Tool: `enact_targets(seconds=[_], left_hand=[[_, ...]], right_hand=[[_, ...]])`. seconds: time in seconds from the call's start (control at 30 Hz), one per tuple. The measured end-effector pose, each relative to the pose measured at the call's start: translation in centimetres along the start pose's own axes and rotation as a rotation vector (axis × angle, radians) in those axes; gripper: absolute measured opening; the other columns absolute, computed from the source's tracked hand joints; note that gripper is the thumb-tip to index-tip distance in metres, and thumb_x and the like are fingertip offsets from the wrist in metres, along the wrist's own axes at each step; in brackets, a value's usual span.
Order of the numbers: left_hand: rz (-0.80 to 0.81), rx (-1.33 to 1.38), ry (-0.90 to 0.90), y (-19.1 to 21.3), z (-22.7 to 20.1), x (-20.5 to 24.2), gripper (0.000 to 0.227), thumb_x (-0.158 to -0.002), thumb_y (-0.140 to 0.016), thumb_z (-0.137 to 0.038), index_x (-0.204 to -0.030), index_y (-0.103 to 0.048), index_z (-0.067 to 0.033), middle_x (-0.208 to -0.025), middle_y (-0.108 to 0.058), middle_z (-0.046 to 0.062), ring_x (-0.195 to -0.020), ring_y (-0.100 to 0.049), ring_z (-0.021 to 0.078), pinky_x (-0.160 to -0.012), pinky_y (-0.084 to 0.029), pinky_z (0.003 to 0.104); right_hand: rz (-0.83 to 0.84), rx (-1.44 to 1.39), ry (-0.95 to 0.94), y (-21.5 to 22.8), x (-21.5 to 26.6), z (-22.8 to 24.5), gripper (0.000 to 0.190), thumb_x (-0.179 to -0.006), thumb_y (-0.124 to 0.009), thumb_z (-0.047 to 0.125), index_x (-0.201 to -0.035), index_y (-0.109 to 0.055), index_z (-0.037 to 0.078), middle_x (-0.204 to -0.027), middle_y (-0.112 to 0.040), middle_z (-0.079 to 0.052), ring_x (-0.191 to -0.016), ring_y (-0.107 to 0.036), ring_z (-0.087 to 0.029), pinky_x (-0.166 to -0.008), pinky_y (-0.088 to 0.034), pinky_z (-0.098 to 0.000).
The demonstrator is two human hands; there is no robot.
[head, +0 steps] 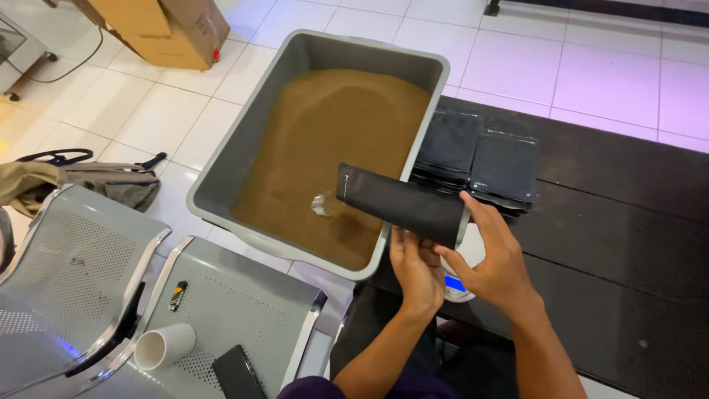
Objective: The person scoops a brown granular material from a large bin into black pouches using a cut plastic bottle as a scoop. They weigh each pouch on a digital scale, adjust the contents, and then fold the top of the pouch closed before placing it in a bin.
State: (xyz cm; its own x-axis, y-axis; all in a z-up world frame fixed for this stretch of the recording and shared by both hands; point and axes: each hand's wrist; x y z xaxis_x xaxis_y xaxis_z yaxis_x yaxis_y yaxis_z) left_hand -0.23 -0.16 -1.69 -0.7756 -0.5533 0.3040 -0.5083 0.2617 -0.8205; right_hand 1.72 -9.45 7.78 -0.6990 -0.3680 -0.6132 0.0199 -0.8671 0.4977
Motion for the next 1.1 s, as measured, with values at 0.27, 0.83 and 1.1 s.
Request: enact_targets(seconds=[0.27, 0.83, 1.1], left_hand=[[-0.004, -0.012, 0.009, 0.4, 0.0, -0.2, 0.02, -0.107, -0.046, -0.012, -0.124, -0.057, -0.014, -0.1, -0.075, 0.009, -0.093, -0.075, 0.023, -0.076, -0.063, 0.031], [-0.038, -0.388, -0.062, 1.9, -0.7, -0.8, 0.035, -0.106, -0.05, -0.016, -0.139, -0.061, -0.0088, -0.119, -0.073, 0.006, -0.105, -0.068, 0.0144, -0.095, -0.054, 0.031], [0.462, -0.893, -0.256, 6.1, 2.3, -4.4, 0.025, -0.104, -0.055, -0.018, -0.117, -0.074, -0.0077, -0.1, -0.077, 0.01, -0.099, -0.069, 0.0165, -0.092, -0.054, 0.039]], right_hand=[[0.045, 0.001, -0.063, 0.0, 0.0, 0.1, 0.078, -0.08, -0.083, 0.018, -0.148, -0.051, -0.004, -0.121, -0.066, -0.021, -0.108, -0.067, -0.039, -0.095, -0.052, -0.0493], [-0.076, -0.286, -0.455, -2.1, 7.8, -8.3, 0.034, -0.101, -0.062, 0.022, -0.125, -0.067, -0.003, -0.12, -0.07, -0.021, -0.12, -0.067, -0.035, -0.104, -0.051, -0.0455], [-0.181, -0.007, -0.397, 0.4, 10.1, -9.2, 0.007, -0.092, -0.076, 0.011, -0.097, -0.076, 0.006, -0.1, -0.076, -0.009, -0.101, -0.074, -0.031, -0.091, -0.057, -0.042]])
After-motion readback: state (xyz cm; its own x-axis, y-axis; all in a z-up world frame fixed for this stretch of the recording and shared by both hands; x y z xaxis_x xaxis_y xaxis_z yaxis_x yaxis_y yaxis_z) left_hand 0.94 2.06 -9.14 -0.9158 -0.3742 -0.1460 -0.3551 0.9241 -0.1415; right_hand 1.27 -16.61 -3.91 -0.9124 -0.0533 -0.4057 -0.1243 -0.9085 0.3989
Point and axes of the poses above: each hand's wrist, its own x-axis away from the middle knuckle, its own y-axis out of the back of the hand, z = x × y
